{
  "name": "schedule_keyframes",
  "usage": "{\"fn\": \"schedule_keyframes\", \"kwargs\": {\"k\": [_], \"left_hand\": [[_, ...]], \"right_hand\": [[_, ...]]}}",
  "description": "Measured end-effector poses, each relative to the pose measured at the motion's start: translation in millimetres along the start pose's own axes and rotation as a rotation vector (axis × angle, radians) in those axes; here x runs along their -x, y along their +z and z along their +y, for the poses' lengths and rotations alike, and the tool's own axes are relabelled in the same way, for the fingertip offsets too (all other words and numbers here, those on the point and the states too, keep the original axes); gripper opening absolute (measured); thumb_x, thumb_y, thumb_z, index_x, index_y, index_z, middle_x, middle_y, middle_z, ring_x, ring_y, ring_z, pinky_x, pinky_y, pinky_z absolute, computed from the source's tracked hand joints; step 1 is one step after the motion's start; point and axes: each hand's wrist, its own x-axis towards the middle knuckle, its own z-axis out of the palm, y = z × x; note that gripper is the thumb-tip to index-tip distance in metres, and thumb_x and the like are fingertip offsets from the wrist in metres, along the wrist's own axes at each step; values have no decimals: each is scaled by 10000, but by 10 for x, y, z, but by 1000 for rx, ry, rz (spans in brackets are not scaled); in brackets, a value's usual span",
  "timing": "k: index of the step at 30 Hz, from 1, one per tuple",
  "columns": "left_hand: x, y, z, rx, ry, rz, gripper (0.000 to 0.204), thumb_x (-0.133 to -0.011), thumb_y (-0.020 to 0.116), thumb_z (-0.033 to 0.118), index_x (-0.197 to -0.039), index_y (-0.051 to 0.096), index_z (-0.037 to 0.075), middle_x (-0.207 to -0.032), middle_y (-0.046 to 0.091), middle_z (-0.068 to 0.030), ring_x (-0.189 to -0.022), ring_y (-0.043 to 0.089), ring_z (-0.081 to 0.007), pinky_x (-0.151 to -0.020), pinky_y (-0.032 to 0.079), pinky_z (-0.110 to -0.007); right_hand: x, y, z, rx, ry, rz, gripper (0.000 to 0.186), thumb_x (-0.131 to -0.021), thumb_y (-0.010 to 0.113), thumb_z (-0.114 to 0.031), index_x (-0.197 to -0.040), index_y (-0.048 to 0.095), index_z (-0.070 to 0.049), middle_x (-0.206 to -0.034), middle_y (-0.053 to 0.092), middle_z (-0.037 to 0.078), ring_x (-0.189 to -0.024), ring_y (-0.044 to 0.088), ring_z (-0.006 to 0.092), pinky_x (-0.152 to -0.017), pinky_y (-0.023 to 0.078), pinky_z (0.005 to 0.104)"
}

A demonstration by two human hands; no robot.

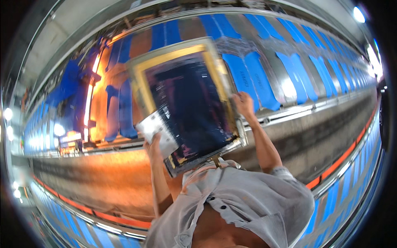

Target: The person uses a squeegee to spread dark ink across a screen printing frame mounted above a blue Osprey-branded surface. The person repeatedly pulls the squeegee across the screen to distribute ink evenly, then lifts the frame to inspect the result before continuing the process.

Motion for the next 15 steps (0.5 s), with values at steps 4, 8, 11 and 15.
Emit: {"fn": "schedule_keyframes", "kwargs": {"k": [4, 8, 11, 15], "left_hand": [[708, -912, 288, -25, -102, 263, 695, -831, 873, 241, -1325, 477, -45, -1241, 628, -174, -1106, 647, -308, -906, 566, -496], [990, -1694, 287, 47, 8, 260, 671, -912, 800, 326, -1381, 538, -76, -1293, 628, -218, -1076, 672, -333, -892, 579, -495], [1618, -2354, 43, 92, 74, 371, 645, -957, 740, 351, -1397, 563, -86, -1295, 639, -234, -1071, 678, -337, -894, 576, -489], [2030, -3145, -85, 101, 81, 534, 623, -959, 720, 364, -1347, 593, -106, -1245, 655, -219, -1068, 665, -338, -904, 554, -460]], "right_hand": [[455, 539, -776, 7, 31, -317, 424, -929, 692, -430, -1154, 726, -72, -965, 735, 237, -929, 717, 429, -798, 566, 471], [610, 1198, -1494, -88, -171, -456, 324, -930, 714, -390, -1062, 752, -97, -947, 755, 184, -874, 743, 353, -772, 578, 456], [1457, 1604, -1844, -159, -218, -577, 343, -933, 689, -405, -1135, 738, -132, -958, 762, 174, -925, 738, 353, -822, 579, 474], [2090, 2184, -2362, -161, -355, -705, 365, -936, 673, -410, -1186, 715, -149, -960, 763, 170, -951, 728, 385, -839, 573, 497]]}}
